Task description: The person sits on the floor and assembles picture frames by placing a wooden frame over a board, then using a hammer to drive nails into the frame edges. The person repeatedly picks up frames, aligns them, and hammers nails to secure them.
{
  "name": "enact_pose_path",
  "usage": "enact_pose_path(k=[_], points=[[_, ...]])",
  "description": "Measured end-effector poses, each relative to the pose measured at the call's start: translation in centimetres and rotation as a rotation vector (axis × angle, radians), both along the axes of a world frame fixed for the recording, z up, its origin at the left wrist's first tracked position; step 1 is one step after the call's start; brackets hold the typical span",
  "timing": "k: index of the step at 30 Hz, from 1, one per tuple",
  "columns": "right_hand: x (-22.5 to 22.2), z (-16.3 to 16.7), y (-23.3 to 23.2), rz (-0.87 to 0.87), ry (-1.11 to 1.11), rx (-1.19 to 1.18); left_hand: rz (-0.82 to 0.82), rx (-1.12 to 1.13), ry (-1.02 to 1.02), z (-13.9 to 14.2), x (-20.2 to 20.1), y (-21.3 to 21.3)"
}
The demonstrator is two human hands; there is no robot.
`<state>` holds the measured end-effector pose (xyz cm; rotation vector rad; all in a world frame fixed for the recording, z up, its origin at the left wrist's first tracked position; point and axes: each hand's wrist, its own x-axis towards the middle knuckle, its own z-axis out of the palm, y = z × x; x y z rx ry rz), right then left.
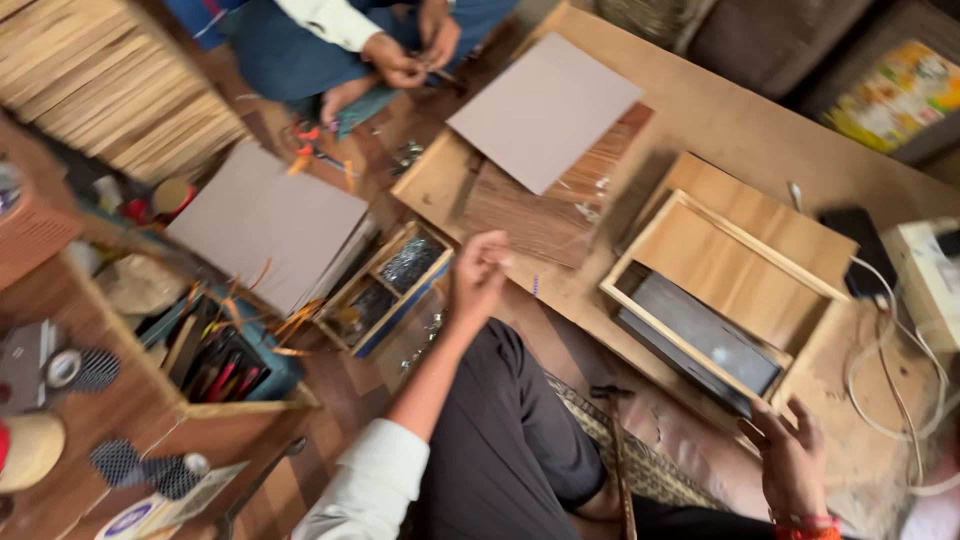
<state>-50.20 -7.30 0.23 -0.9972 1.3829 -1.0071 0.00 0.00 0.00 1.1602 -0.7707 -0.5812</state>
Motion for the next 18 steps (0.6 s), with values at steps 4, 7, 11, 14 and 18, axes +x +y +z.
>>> enact_pose_path(k=[4,7,11,14,18], points=[[1.2,-0.3,-0.8,-0.017,-0.004,0.035,0.886,0.513,-0.671,0.9,10.6,10.7],[2.0,-0.3,-1.5,-0.01,-0.033,-0.038,1.096,0.764,-0.591,1.0,14.8,16.3],[3.4,0.2,-2.5,-0.022,-0.121,-0.059,1.167,0.695,-0.57,-1.0,17.9,20.3],[3.6,0.3,-2.4,0.085,-0.204,-0.047,1.18,0.49,-0.375,-2.0,19.6,21.2],[3.2,0.1,-1.9,0.109,-0.213,-0.007,1.03,0.095,0.074,-2.2,21.2,22.0]])
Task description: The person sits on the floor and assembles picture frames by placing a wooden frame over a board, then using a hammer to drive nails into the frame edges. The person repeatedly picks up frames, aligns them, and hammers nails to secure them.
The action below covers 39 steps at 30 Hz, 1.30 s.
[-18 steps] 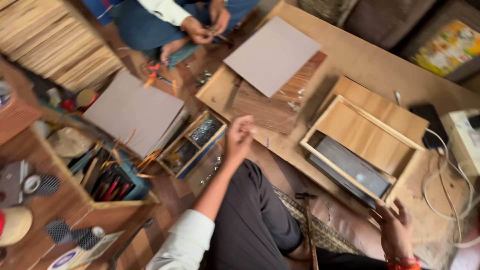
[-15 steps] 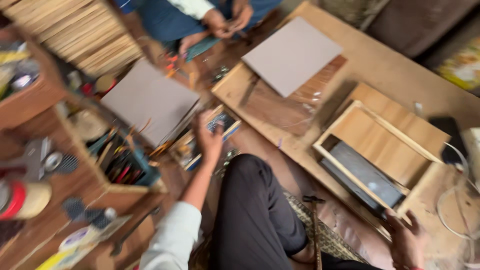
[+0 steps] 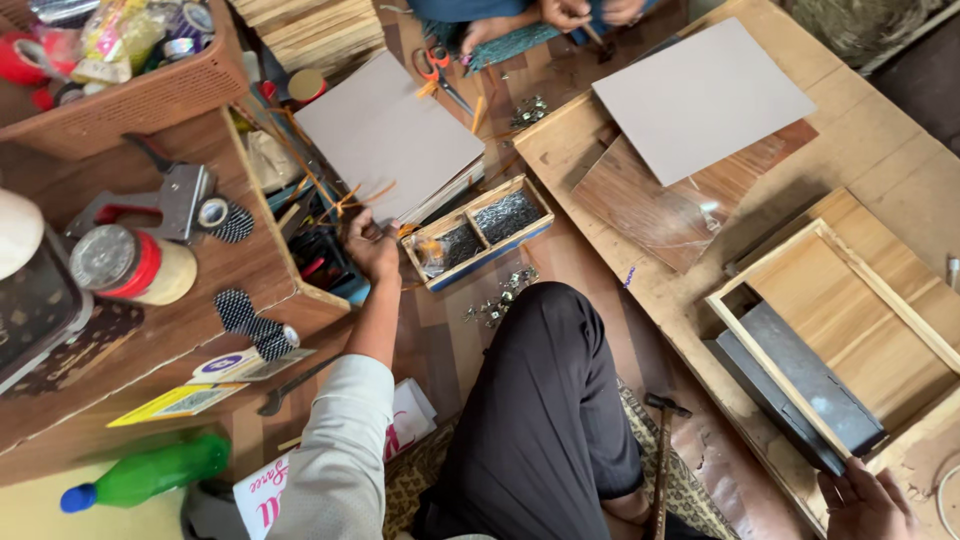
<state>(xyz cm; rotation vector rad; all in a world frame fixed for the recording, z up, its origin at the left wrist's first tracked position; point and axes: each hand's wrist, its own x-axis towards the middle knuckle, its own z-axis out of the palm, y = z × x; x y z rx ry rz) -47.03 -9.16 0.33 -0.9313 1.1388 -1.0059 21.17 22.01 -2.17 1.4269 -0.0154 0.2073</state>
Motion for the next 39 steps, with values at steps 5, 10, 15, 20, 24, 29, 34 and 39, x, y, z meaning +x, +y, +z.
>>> enact_pose_path(k=[5,10,15,20,24,29,34,39], points=[[0.0,-0.1,0.1,0.035,0.064,-0.013,0.001,-0.231,0.107,0.6,0.3,1.1],[-0.4,-0.1,0.5,0.02,0.028,0.018,0.042,-0.067,0.034,1.1,-0.2,1.3],[-0.9,-0.2,1.0,0.043,-0.063,0.009,0.112,-0.037,0.255,1.0,0.2,2.0],[-1.3,-0.4,0.9,0.032,-0.044,0.01,0.264,0.159,0.151,0.5,0.6,1.9],[-1.6,-0.4,1.5,-0.133,-0.013,-0.064,0.212,-0.335,0.027,0.3,0.8,0.3],[0.4,1.6,4.6,-0.32,0.303,-0.532,-0.338,-0.516,0.673,0.3,-1.0,-2.0],[7.4,5.9,8.5,-0.046,0.186,-0.495,-0.74,-0.533,0.923,1.8,-7.3,-7.3],[15.0,10.5,11.9,0.166,0.246,-0.326,-1.003,-0.536,0.673,4.0,-21.6,-12.0]])
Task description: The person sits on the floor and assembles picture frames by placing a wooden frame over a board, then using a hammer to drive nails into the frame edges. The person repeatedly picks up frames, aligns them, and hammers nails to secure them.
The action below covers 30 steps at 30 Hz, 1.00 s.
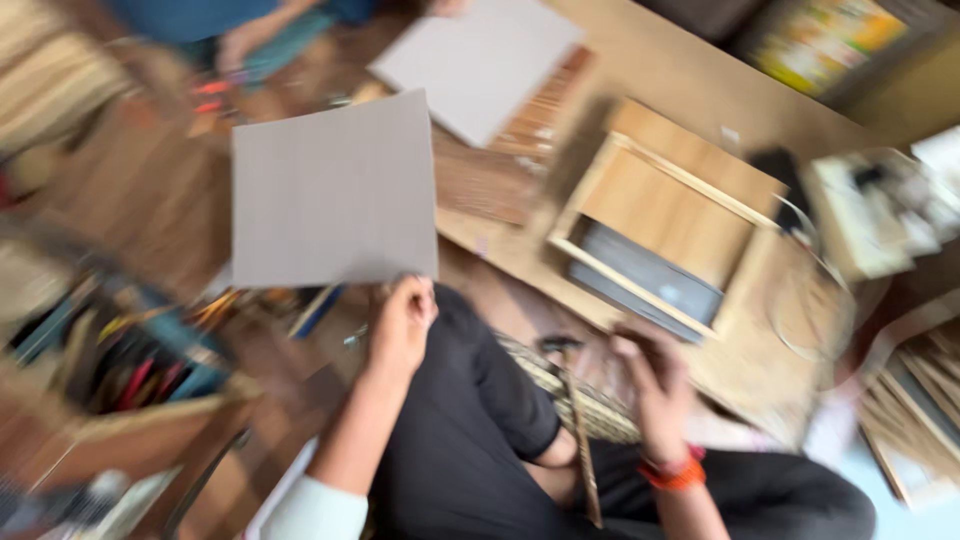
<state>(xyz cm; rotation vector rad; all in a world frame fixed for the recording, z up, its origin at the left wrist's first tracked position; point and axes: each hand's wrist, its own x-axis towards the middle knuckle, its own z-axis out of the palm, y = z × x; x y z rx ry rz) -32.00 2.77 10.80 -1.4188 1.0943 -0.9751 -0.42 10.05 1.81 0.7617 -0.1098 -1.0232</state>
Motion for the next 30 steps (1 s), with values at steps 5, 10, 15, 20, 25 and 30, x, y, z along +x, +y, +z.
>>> enact_pose_path(k=[5,10,15,20,25,30], points=[[3.1,2.0,0.0,0.197,-0.274,0.09,-0.379,0.058,-0.349,3.0,-14.0,-2.3],[-1.6,0.2,-4.4,-0.191,-0.301,0.009,-0.686,0.048,-0.386,3.1,-16.3,-5.2],[-9.8,-1.5,-10.5,-0.341,-0.157,0.088,-0.346,0.148,-0.747,1.5,-13.4,-9.2],[-13.2,-2.7,-12.5,-0.477,0.569,-0.323,-0.127,-0.005,-1.473,2.6,-10.9,-13.1],[-13.2,-4.1,-11.0,-0.28,0.54,-0.34,-0.247,-0.052,-1.525,2.7,-10.7,-16.3],[-12.9,-4.5,-11.0,-0.342,0.757,-0.384,-0.191,-0.003,-1.386,1.1,-10.8,-17.2]])
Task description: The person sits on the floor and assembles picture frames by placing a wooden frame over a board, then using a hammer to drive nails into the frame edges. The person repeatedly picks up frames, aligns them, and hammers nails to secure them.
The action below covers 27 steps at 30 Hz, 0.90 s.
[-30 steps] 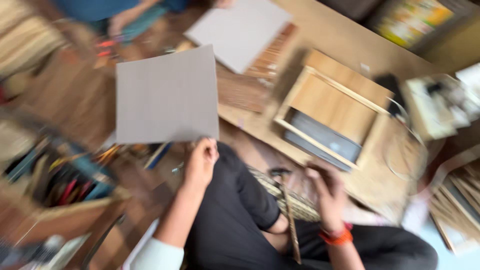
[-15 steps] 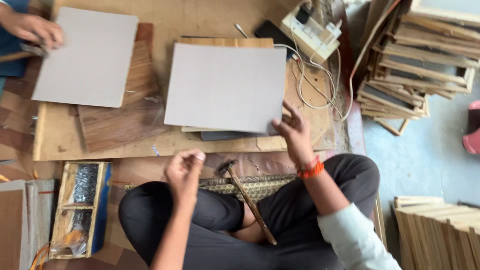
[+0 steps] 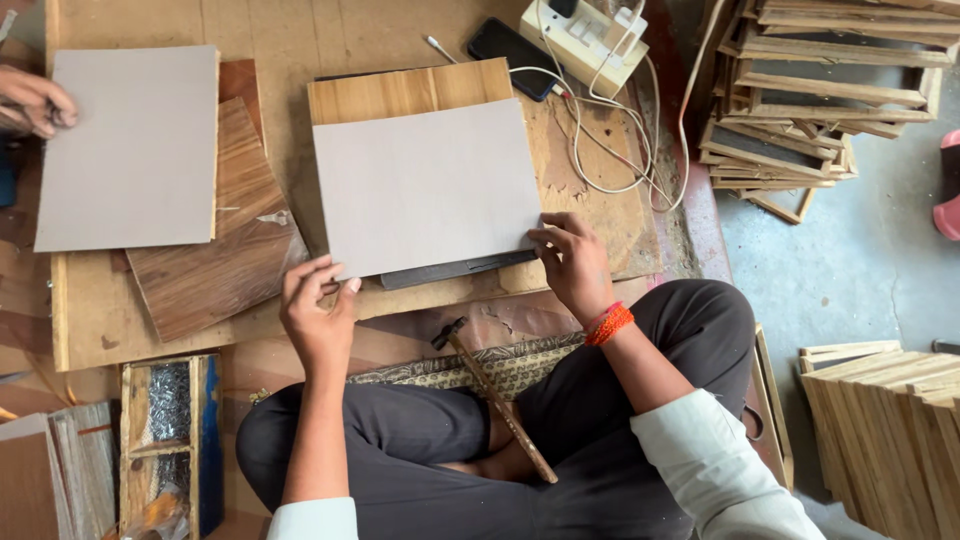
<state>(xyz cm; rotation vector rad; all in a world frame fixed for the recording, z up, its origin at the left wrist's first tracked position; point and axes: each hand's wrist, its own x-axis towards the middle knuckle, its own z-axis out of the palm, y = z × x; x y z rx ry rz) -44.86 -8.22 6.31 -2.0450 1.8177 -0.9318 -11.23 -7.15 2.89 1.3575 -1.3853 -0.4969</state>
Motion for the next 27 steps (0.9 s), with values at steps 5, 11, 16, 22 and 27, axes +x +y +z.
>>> enact_pose_path(k=[5,11,16,22,27], points=[[-0.2,0.2,0.2,0.03,-0.005,-0.118,0.049,0.037,0.015,-1.6,0.5,-0.2],[0.5,-0.2,-0.1,0.067,-0.088,-0.082,0.069,0.049,0.122,-2.7,1.6,-0.6],[0.5,-0.2,-0.8,0.096,-0.054,-0.105,0.087,0.05,0.124,-3.0,1.4,-0.5],[-0.2,-0.2,-1.2,0.107,-0.017,-0.123,0.107,0.064,0.078,-3.0,0.7,-1.0],[-0.3,-0.3,-1.1,0.093,0.023,-0.167,0.081,0.038,0.149,-3.5,0.5,-1.1]])
